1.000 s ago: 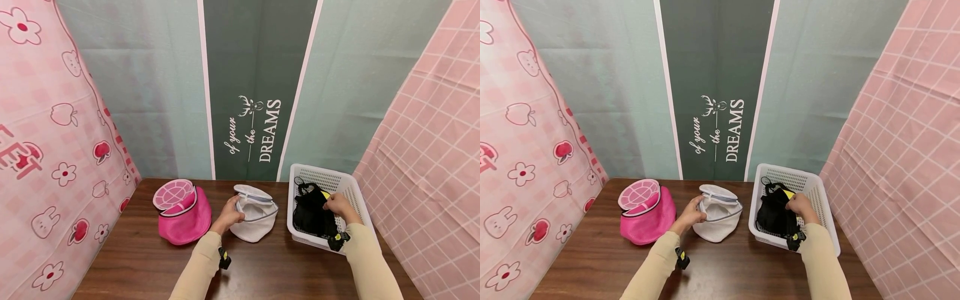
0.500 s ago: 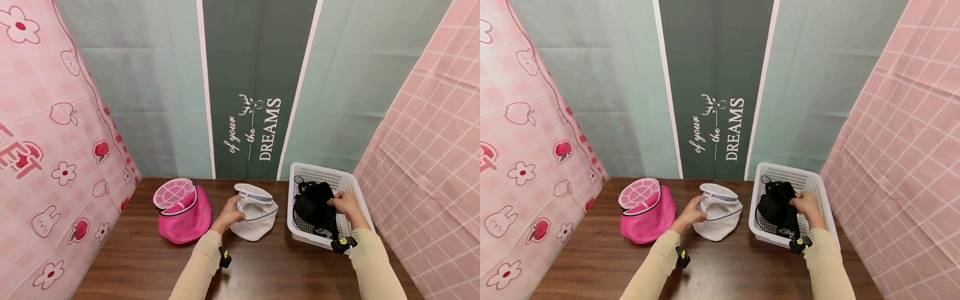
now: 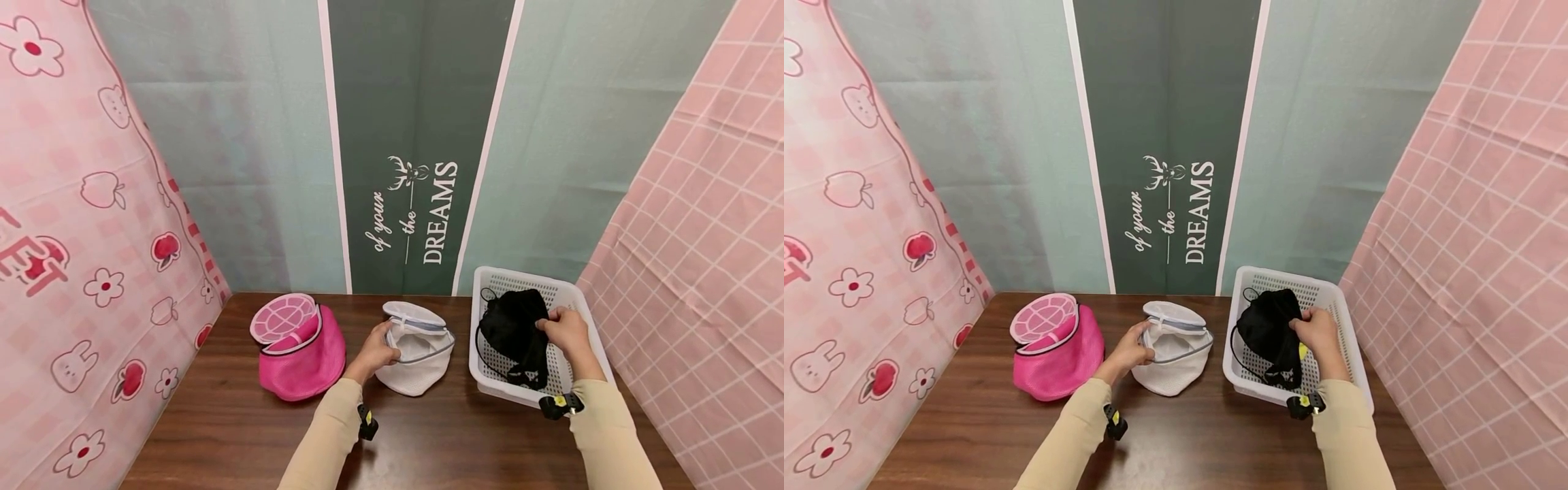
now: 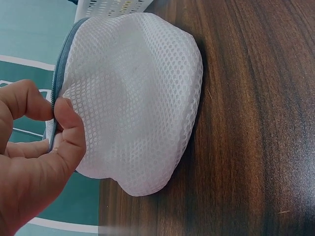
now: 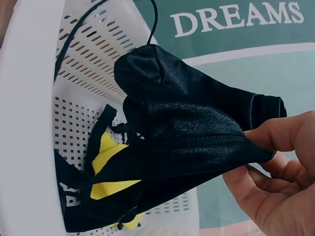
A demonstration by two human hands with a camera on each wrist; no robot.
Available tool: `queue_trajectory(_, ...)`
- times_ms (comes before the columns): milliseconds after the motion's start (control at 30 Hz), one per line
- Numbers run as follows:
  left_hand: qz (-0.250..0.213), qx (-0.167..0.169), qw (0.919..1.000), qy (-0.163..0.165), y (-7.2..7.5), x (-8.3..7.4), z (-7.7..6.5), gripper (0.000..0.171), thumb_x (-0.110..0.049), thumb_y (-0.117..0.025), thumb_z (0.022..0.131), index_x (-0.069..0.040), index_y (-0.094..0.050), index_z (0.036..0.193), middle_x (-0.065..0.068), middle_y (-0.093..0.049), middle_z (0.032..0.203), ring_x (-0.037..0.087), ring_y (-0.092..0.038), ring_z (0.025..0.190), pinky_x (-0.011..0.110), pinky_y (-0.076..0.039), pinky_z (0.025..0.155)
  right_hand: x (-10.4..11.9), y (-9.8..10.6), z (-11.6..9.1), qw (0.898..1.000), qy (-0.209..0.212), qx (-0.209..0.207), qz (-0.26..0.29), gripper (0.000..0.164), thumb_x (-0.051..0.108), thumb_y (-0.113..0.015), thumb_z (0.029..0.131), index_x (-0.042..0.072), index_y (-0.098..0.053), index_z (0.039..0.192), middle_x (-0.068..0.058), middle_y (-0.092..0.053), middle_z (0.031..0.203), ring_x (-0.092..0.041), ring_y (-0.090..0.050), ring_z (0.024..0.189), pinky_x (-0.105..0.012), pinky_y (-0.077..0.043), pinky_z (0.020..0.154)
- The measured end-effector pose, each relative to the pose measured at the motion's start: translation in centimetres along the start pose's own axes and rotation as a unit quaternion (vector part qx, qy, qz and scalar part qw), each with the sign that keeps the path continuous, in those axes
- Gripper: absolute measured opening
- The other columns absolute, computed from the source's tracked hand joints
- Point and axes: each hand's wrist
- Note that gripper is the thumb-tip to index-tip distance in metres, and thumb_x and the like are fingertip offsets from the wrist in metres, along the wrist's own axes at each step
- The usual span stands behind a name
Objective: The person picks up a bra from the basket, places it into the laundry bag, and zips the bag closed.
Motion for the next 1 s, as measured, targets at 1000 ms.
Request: queue_trajectory(1000, 0.014, 0.008, 0.9999, 0.002, 0.2, 0.3, 0.2, 0.076, 0.014, -0.055, 0.064, 0.008, -0.036, 0.137, 0.022, -0.033, 0.131, 0.02, -0.051, 0.068, 0.028, -0.05, 0.053, 4.4, 0.8, -0.4, 0.988, 0.051, -0.146, 0.025, 0.016, 0.01, -0.069, 0.077, -0.003, -0.06, 0.075, -0.014, -0.059, 0.071, -0.031, -0.052, 0.071, -0.04, -0.038, 0.065)
Point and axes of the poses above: each hand's wrist, its own z-axis towards the middle knuckle, its own y-axis out of the back of the hand, x = y × z
